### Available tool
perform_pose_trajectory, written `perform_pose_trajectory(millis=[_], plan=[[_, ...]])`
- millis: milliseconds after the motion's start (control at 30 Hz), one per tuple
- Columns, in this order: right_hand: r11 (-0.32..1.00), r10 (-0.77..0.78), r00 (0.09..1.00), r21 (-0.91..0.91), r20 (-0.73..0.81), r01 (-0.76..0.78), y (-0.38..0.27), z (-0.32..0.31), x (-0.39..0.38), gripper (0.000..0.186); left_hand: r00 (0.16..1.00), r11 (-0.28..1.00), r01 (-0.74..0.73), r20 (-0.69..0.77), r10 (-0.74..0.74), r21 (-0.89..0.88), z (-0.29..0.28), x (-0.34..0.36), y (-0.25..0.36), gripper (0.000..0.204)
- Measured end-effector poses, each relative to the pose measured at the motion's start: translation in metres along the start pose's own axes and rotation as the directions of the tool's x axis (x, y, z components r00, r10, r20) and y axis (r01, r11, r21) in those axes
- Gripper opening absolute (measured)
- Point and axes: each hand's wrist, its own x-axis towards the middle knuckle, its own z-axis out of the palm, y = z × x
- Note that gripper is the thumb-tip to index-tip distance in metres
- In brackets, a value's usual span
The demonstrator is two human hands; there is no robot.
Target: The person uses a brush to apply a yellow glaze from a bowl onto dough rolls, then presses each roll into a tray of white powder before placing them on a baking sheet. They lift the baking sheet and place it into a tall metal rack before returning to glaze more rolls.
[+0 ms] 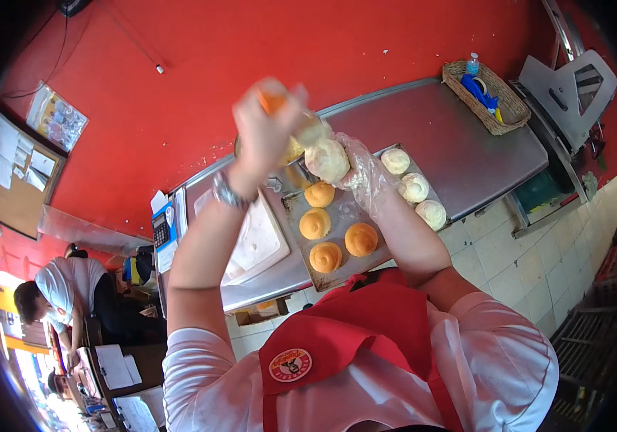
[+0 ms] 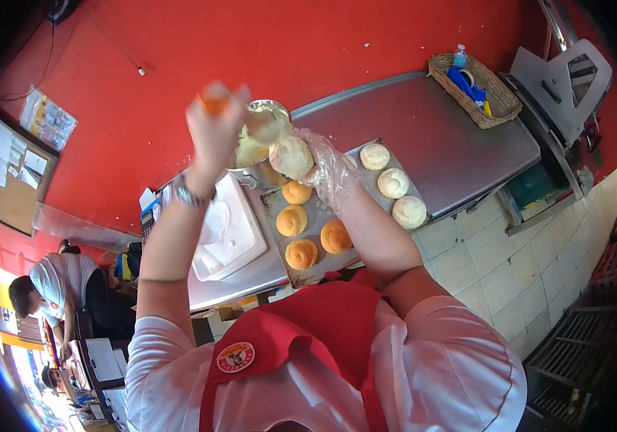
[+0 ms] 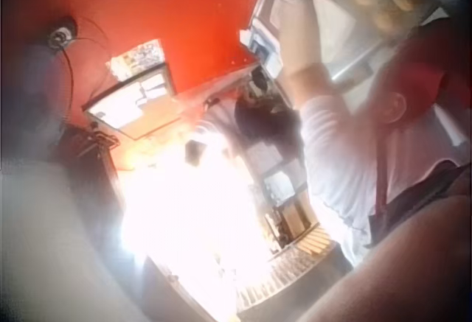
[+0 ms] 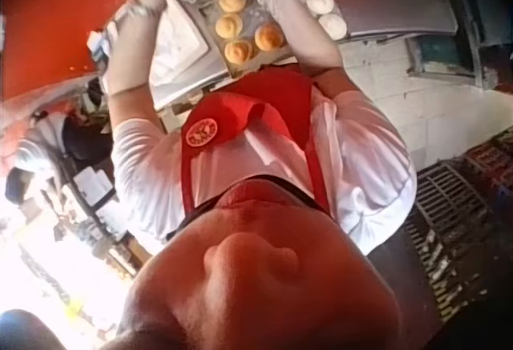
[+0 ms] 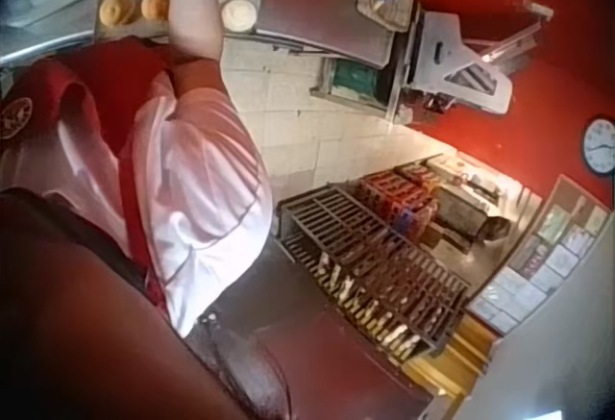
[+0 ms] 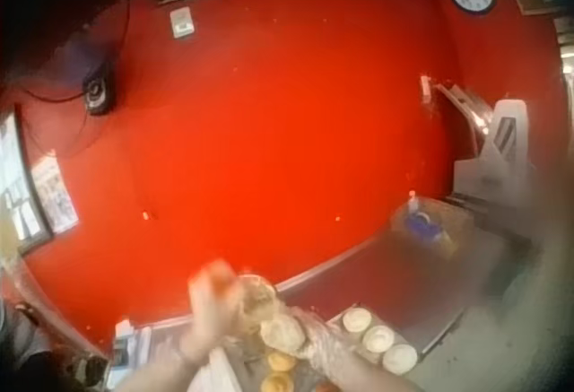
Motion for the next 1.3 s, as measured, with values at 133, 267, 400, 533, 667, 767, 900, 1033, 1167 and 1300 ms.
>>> perform_pose_trajectory(millis=[133, 267, 400, 533, 667, 767, 900, 1033, 1167, 1300], plan=[[0.993, -0.114, 0.993, 0.004, -0.020, 0.114, 0.017, -0.012, -0.001, 0.022, 0.358, 0.503, -0.862, 0.621, 0.697, -0.068, 0.000, -0.101, 0.014, 0.009], [0.999, 0.031, 1.000, 0.010, -0.005, -0.031, 0.006, 0.014, -0.009, 0.021, 0.968, 0.986, -0.157, 0.193, 0.163, -0.048, 0.005, -0.035, -0.027, 0.020], [1.000, 0.012, 1.000, -0.006, -0.009, -0.012, 0.001, -0.001, 0.003, 0.031, 0.986, 0.970, 0.094, -0.113, -0.122, -0.222, -0.005, 0.024, -0.039, 0.024], [0.999, -0.034, 0.999, 0.037, -0.007, 0.034, -0.002, -0.003, 0.012, 0.022, 0.660, 0.749, -0.662, 0.468, 0.588, -0.007, 0.007, -0.063, -0.024, 0.008], [0.991, -0.131, 0.990, -0.022, -0.046, 0.130, 0.016, 0.022, -0.019, 0.028, 0.769, 0.819, -0.573, 0.341, 0.540, -0.004, 0.019, -0.091, -0.020, 0.012], [0.997, 0.061, 0.991, -0.051, 0.119, -0.055, -0.009, -0.016, 0.008, 0.032, 0.974, 0.981, 0.121, -0.172, -0.147, -0.153, 0.016, -0.012, -0.030, 0.018], [0.892, -0.176, 0.981, -0.407, 0.082, 0.194, 0.006, -0.021, 0.024, 0.026, 0.885, 0.945, 0.201, -0.365, -0.288, -0.259, -0.018, 0.000, -0.071, 0.024], [0.120, -0.561, 0.747, -0.858, 0.357, 0.500, 0.009, -0.002, 0.007, 0.029, 0.871, 0.853, -0.432, -0.109, 0.478, 0.291, 0.023, -0.086, -0.043, 0.024], [0.443, -0.542, 0.802, -0.726, 0.251, 0.526, 0.017, -0.008, 0.015, 0.040, 0.693, 0.682, -0.704, -0.014, 0.720, 0.198, 0.028, -0.101, -0.050, 0.020], [0.103, -0.479, 0.819, -0.907, 0.315, 0.409, 0.025, 0.001, 0.012, 0.046, 0.771, 0.766, 0.121, -0.426, -0.473, -0.631, -0.020, -0.034, -0.079, 0.026]])
